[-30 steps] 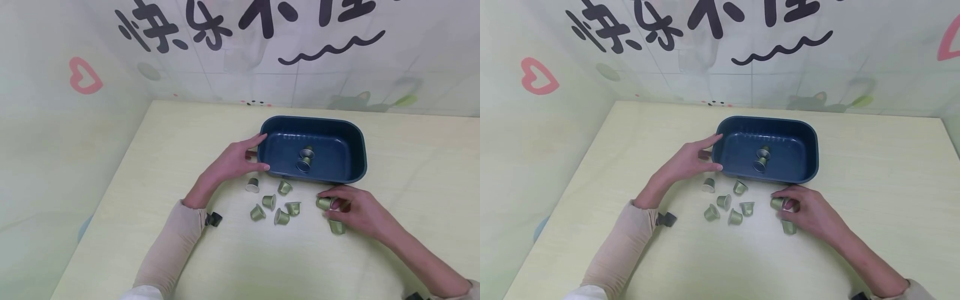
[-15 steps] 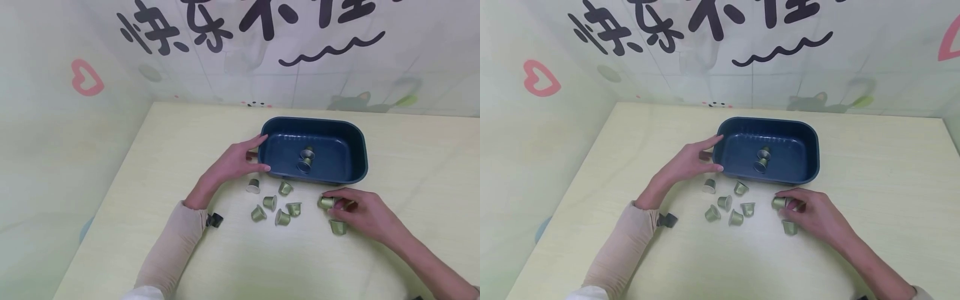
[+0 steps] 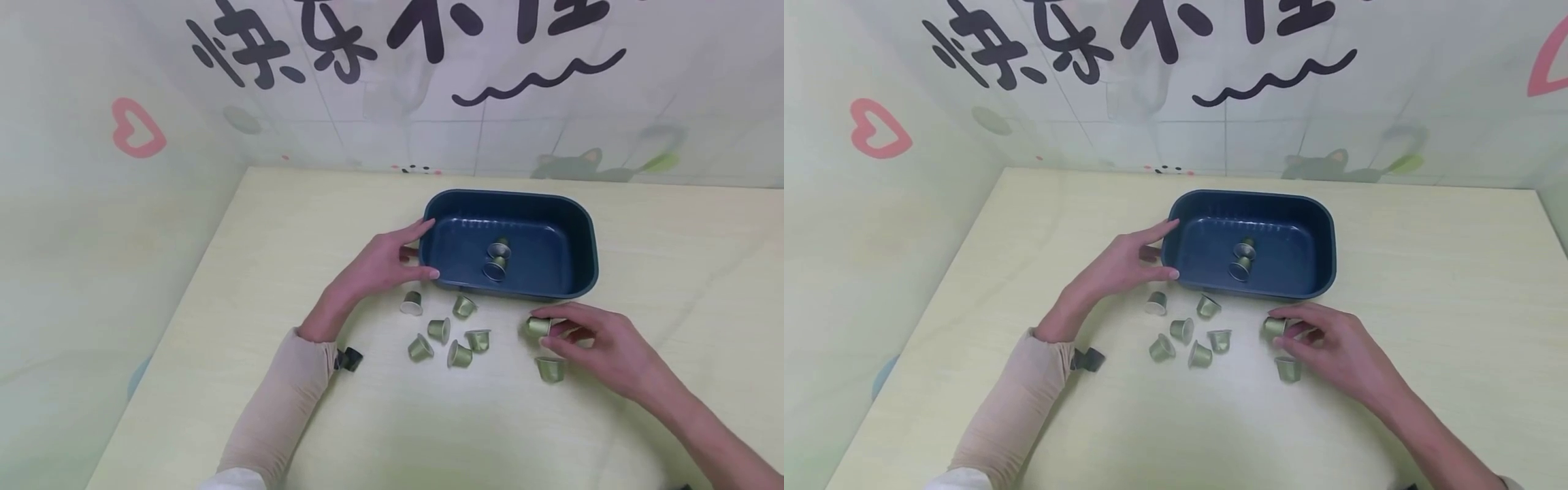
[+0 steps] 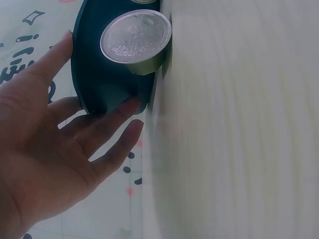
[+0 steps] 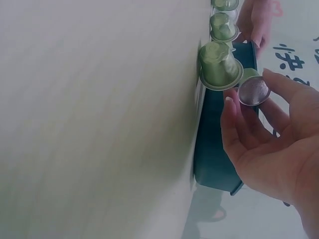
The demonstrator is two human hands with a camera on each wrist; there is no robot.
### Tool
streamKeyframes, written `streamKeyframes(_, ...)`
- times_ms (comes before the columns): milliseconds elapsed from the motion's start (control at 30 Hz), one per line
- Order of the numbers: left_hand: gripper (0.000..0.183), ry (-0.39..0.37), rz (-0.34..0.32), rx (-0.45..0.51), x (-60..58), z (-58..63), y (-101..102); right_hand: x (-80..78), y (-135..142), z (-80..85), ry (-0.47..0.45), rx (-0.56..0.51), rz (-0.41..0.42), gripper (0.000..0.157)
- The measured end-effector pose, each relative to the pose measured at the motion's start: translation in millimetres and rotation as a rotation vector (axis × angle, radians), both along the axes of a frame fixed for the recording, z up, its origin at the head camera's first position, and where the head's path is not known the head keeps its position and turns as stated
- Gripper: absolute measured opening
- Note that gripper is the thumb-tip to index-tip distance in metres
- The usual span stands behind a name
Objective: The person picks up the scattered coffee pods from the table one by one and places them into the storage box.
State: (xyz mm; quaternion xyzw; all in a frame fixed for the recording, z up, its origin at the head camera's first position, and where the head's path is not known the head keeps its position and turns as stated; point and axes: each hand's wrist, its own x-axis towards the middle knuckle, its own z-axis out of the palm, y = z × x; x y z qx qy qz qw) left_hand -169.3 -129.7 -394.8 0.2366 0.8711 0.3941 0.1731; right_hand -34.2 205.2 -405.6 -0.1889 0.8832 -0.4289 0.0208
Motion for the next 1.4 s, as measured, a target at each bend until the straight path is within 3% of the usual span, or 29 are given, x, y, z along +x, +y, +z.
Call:
streamKeyframes(233, 0.087, 0.008, -0.004, 0.005, 0.0, 1.6, 0.2, 2.6, -0.9, 6.6, -0.05, -0.023, -0.01, 0.038)
streamKeyframes(800, 0.088, 0.014, 0.002, -0.01, 0.2, 1.6, -0.6, 3.6, -0.9, 15.6, -0.019, -0.128, -0.003, 0.041)
streamKeyframes(1033, 0.087, 0.014, 0.001, -0.01, -0.6, 0.9, -0.7, 2.1, -0.8, 18.8, 0.003, -0.128, -0.004, 0.042)
streamKeyframes(1400, 0.087, 0.008, -0.002, -0.015, -0.3, 1.0, -0.4, -0.7, -1.5, 22.9, -0.034, -0.129, -0.052, 0.036)
